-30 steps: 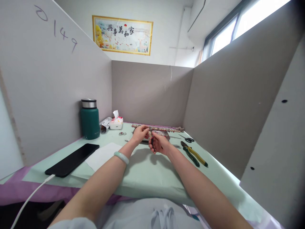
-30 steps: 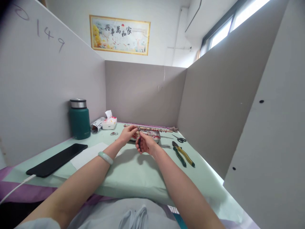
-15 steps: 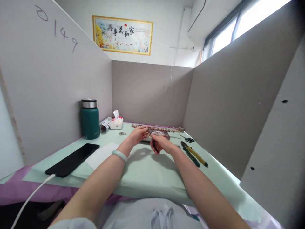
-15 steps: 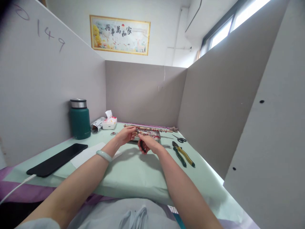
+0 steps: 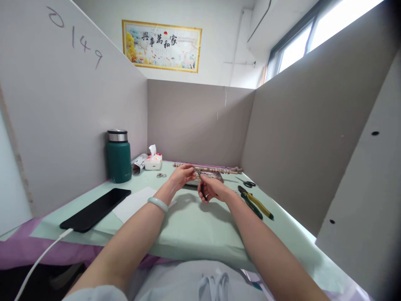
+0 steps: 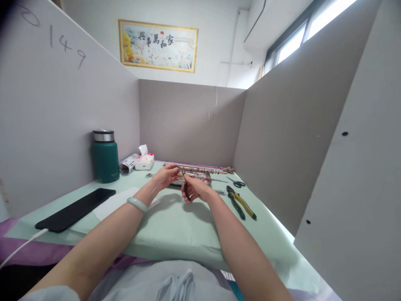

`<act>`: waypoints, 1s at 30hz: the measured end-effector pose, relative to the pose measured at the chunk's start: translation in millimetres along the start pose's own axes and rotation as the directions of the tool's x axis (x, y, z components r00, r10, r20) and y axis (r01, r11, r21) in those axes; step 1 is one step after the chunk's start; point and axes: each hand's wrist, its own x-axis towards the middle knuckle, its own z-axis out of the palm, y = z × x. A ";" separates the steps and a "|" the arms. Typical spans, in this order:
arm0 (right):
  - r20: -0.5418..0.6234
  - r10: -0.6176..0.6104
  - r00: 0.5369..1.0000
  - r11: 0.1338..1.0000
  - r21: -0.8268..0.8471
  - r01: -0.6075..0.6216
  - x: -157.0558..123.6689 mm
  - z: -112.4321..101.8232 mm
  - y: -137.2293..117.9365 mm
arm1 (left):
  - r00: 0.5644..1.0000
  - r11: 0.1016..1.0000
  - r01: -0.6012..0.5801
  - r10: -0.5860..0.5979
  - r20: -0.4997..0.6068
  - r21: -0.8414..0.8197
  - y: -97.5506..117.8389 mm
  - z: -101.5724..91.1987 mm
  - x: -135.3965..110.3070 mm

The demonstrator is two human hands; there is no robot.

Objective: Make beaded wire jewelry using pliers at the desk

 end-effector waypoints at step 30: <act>0.169 0.054 0.984 0.971 0.222 -0.091 -6.3 5.2 -7.4 | 0.976 0.996 -0.087 0.080 0.203 0.027 -3.9 -1.7 -1.7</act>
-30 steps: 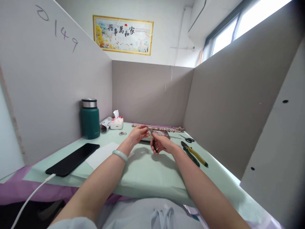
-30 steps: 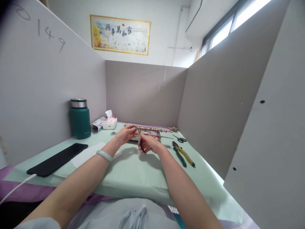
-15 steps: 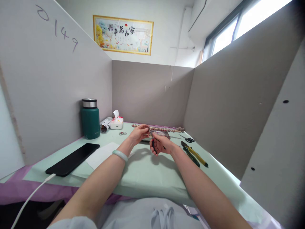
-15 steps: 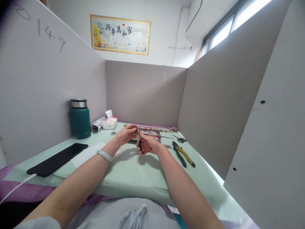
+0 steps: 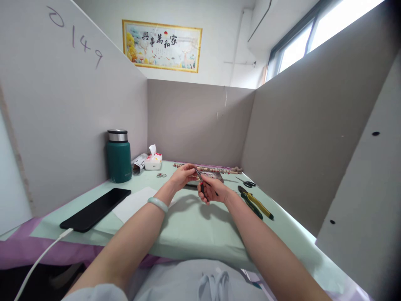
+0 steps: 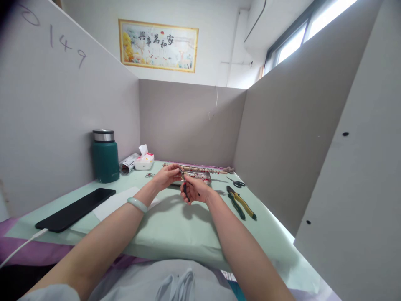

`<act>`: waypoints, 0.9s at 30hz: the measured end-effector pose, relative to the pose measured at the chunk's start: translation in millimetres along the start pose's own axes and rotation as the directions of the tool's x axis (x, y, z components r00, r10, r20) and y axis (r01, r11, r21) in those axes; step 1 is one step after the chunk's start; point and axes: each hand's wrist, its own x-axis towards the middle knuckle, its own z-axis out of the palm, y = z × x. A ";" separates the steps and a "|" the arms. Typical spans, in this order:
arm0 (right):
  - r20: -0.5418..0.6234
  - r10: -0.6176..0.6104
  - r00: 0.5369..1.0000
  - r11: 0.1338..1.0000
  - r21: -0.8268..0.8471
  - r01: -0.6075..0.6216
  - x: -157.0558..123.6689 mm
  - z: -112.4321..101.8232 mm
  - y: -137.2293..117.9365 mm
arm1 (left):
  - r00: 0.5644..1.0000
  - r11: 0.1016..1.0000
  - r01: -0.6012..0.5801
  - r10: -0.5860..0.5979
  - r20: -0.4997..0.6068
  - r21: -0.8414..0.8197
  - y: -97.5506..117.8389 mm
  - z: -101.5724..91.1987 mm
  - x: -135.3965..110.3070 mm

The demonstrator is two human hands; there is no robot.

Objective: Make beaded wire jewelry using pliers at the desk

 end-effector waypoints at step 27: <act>-0.011 -0.001 1.000 0.999 0.053 0.001 2.6 -2.0 0.0 | 0.998 0.998 0.000 0.004 -0.059 0.067 -2.1 2.3 1.3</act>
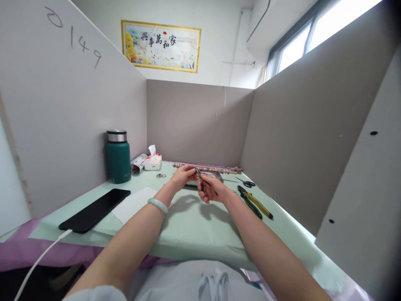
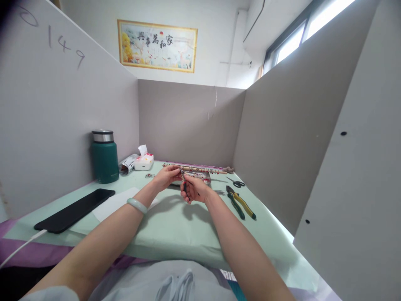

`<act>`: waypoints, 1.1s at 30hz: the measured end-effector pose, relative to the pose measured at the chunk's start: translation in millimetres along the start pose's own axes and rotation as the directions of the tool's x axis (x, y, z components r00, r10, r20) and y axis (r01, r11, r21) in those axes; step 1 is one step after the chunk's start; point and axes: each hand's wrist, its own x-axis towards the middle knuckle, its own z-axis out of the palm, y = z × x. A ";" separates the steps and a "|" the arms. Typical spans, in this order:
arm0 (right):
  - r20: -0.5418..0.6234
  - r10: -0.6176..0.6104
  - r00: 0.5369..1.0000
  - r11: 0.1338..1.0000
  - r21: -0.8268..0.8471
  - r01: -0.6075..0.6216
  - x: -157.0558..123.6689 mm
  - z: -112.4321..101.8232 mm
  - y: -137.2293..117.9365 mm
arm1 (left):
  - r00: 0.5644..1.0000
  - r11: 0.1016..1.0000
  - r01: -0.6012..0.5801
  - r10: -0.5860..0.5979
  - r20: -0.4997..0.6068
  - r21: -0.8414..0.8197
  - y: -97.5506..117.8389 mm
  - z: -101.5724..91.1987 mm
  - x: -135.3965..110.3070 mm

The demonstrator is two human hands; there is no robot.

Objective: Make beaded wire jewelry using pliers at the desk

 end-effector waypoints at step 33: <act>-0.045 -0.033 0.998 0.997 -0.065 0.030 6.3 -2.9 5.5 | 0.979 0.946 -0.138 0.176 -0.107 0.293 -2.8 0.7 4.8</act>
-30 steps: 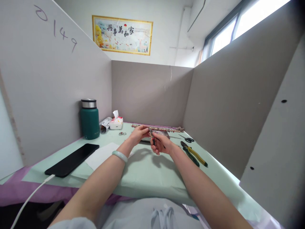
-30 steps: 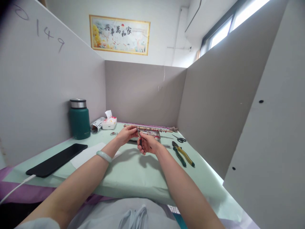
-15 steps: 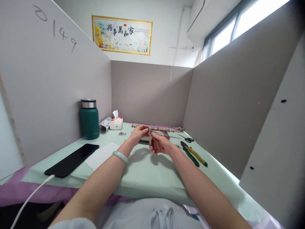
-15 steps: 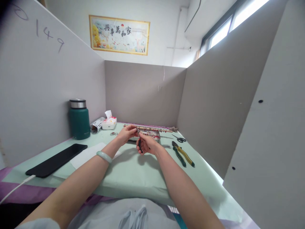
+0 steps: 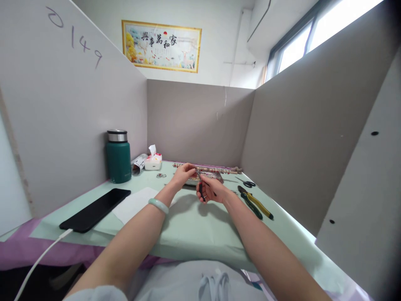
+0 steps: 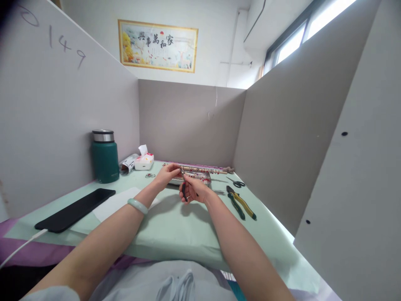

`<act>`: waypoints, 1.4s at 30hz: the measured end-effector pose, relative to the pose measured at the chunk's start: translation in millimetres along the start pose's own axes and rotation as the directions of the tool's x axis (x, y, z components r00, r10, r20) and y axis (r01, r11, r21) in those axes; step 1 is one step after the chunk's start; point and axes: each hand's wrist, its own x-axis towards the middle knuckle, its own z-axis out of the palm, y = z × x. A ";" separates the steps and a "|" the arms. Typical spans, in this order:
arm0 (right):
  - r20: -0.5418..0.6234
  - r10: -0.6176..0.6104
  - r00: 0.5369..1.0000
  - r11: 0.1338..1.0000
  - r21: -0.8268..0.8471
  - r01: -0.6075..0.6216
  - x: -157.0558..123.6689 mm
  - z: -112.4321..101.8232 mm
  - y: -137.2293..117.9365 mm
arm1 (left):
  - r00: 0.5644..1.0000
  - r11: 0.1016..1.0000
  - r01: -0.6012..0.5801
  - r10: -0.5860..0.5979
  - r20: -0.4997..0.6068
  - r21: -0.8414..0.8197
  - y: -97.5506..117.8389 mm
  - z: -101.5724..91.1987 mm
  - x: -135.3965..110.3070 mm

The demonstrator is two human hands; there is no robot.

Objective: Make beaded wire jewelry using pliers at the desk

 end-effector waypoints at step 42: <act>-0.433 -0.354 0.829 0.821 -0.568 0.054 13.5 11.0 7.2 | 0.990 0.961 -0.007 0.046 -0.133 0.276 -7.5 1.5 5.6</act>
